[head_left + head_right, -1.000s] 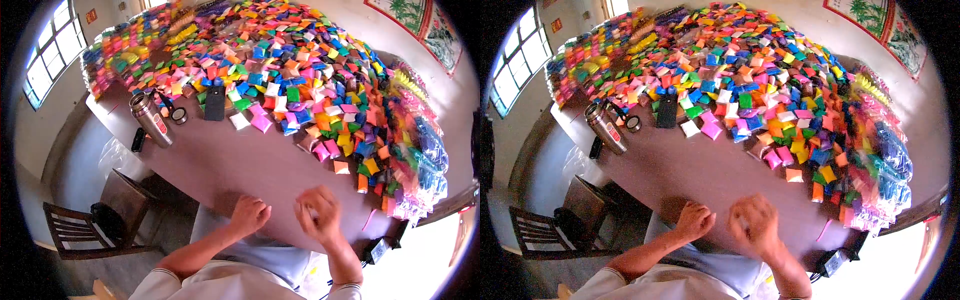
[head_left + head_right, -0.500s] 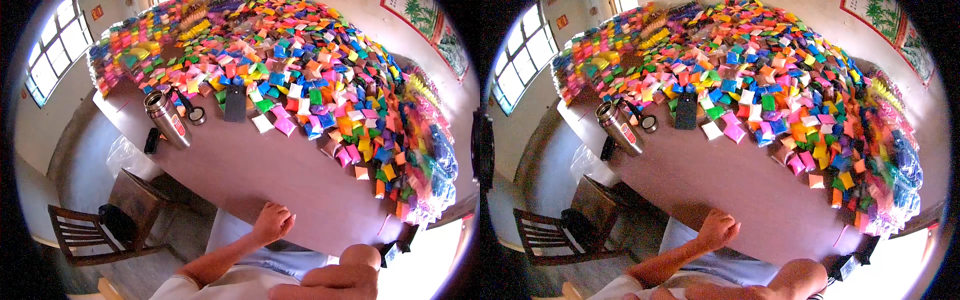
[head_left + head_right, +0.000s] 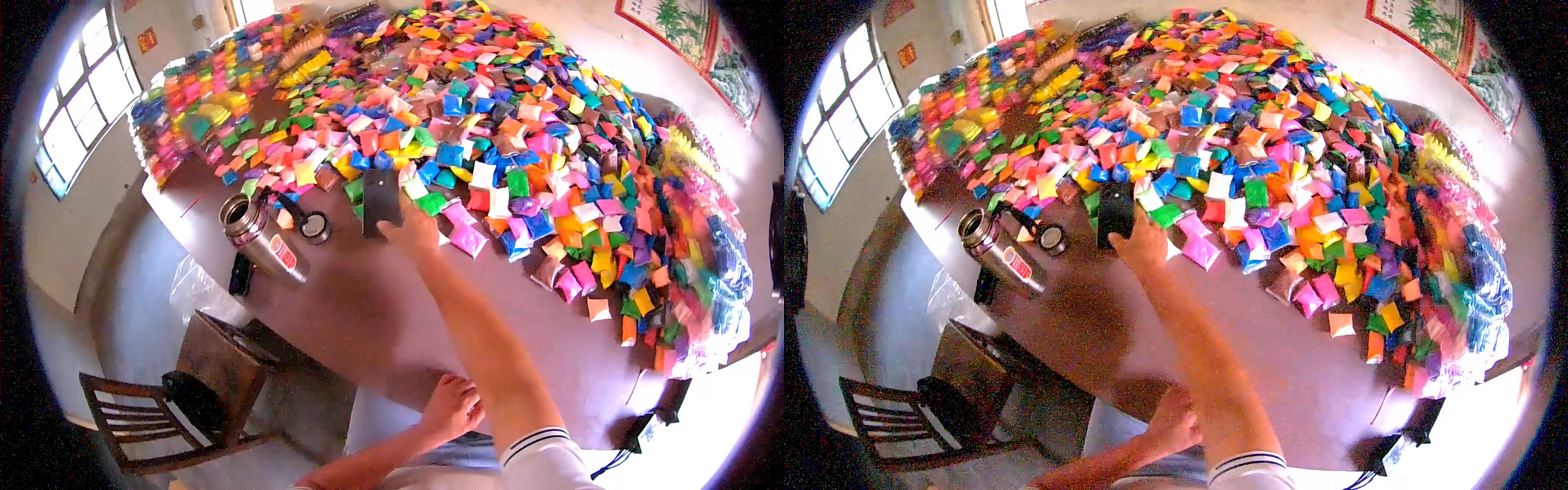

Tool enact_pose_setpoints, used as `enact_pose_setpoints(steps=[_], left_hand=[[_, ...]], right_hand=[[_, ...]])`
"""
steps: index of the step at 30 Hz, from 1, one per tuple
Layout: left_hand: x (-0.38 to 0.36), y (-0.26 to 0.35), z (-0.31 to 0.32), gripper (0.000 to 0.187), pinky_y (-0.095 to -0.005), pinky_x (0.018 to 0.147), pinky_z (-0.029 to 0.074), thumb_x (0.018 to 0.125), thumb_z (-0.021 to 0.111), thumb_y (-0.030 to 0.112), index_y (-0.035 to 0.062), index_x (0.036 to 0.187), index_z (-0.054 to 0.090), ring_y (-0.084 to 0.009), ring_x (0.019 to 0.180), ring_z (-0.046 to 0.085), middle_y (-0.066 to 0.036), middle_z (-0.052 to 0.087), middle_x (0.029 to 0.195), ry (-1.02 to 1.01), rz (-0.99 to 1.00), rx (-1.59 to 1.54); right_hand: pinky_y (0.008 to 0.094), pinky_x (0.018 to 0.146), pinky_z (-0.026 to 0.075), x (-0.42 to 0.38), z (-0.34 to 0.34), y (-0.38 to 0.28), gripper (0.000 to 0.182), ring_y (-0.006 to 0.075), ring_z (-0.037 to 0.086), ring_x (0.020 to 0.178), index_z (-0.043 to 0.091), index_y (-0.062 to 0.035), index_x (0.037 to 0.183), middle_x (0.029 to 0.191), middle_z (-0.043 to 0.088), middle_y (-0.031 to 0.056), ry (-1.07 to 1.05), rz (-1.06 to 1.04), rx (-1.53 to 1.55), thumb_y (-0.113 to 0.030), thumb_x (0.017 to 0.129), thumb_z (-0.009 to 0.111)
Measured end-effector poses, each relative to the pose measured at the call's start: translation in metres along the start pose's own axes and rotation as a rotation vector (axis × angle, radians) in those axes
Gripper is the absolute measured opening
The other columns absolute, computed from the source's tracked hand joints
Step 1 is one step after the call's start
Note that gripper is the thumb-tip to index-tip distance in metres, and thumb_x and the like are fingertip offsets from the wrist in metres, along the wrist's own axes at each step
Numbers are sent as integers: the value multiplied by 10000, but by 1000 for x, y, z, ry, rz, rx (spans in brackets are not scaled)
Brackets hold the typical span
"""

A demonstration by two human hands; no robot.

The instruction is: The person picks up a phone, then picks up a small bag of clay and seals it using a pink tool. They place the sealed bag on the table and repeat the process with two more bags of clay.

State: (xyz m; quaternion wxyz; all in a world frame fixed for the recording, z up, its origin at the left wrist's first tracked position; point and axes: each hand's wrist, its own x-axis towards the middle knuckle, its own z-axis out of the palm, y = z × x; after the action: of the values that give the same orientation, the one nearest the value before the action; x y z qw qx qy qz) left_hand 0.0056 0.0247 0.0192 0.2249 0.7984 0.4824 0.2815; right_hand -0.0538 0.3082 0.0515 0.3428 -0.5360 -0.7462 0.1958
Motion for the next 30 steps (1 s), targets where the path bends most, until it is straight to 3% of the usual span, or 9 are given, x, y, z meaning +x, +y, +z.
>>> enact_pose_setpoints(steps=[2,3,4,7,12,20,25,28,30], left_hand=[[-3,-13,19,123,-399,807,422,772,660,156,84,858,612,-252,903,580,-70,611,880,98,41,-107],[2,4,-3,199,-390,834,418,772,683,199,89,925,620,-257,957,564,-72,622,947,232,-17,-199],[5,7,-9,199,-390,834,418,772,683,199,89,925,620,-257,957,564,-72,622,947,212,-9,-207],[5,14,-9,306,-378,840,422,767,712,256,71,991,615,-274,972,558,-77,626,1000,114,-103,-729],[0,3,-16,383,-385,828,455,764,725,252,36,1052,595,-311,963,573,-129,634,1006,-193,-142,-292],[11,11,-1,507,-396,808,506,760,744,247,-21,1150,562,-370,948,599,-212,647,1015,-504,-292,33],[6,7,-3,505,-402,826,492,762,735,264,-12,1149,563,-363,964,590,-200,641,1033,-377,-211,-13],[-1,9,-2,505,-406,837,483,763,730,273,-6,1149,564,-359,975,585,-193,637,1044,-344,-182,-36],[-5,7,-3,505,-409,844,477,764,726,280,-2,1149,564,-356,981,582,-188,634,1051,-332,-178,-49]], right_hand=[[427,917,446,5,1,-21,759,337,578,1065,474,-59,1285,1088,625,171,-18,125,-81,-464,693,723],[436,950,425,8,2,-35,839,336,553,1114,451,-47,1309,1139,609,165,-44,241,-159,-513,669,729],[423,971,409,14,8,-44,903,319,521,1160,452,-15,1282,1206,573,157,-79,333,-189,-595,643,715],[385,972,395,25,12,-63,877,276,523,1141,484,1,1211,1202,562,142,-101,398,-291,-638,649,692],[401,921,393,27,26,-52,869,270,510,1086,487,4,1194,1144,547,117,-53,362,-420,-654,658,675],[388,902,342,28,33,-47,773,254,482,1022,480,-1,1129,1061,506,106,183,405,-133,-453,581,784],[389,870,362,22,30,-47,811,278,483,1022,427,30,1190,1065,497,130,168,347,-76,-372,580,776],[386,864,370,5,24,-50,878,299,482,1022,367,73,1256,1078,483,162,277,252,-24,-352,596,762],[401,874,375,-1,21,-53,908,320,478,1020,325,107,1285,1086,469,193,180,199,83,-328,607,743]])
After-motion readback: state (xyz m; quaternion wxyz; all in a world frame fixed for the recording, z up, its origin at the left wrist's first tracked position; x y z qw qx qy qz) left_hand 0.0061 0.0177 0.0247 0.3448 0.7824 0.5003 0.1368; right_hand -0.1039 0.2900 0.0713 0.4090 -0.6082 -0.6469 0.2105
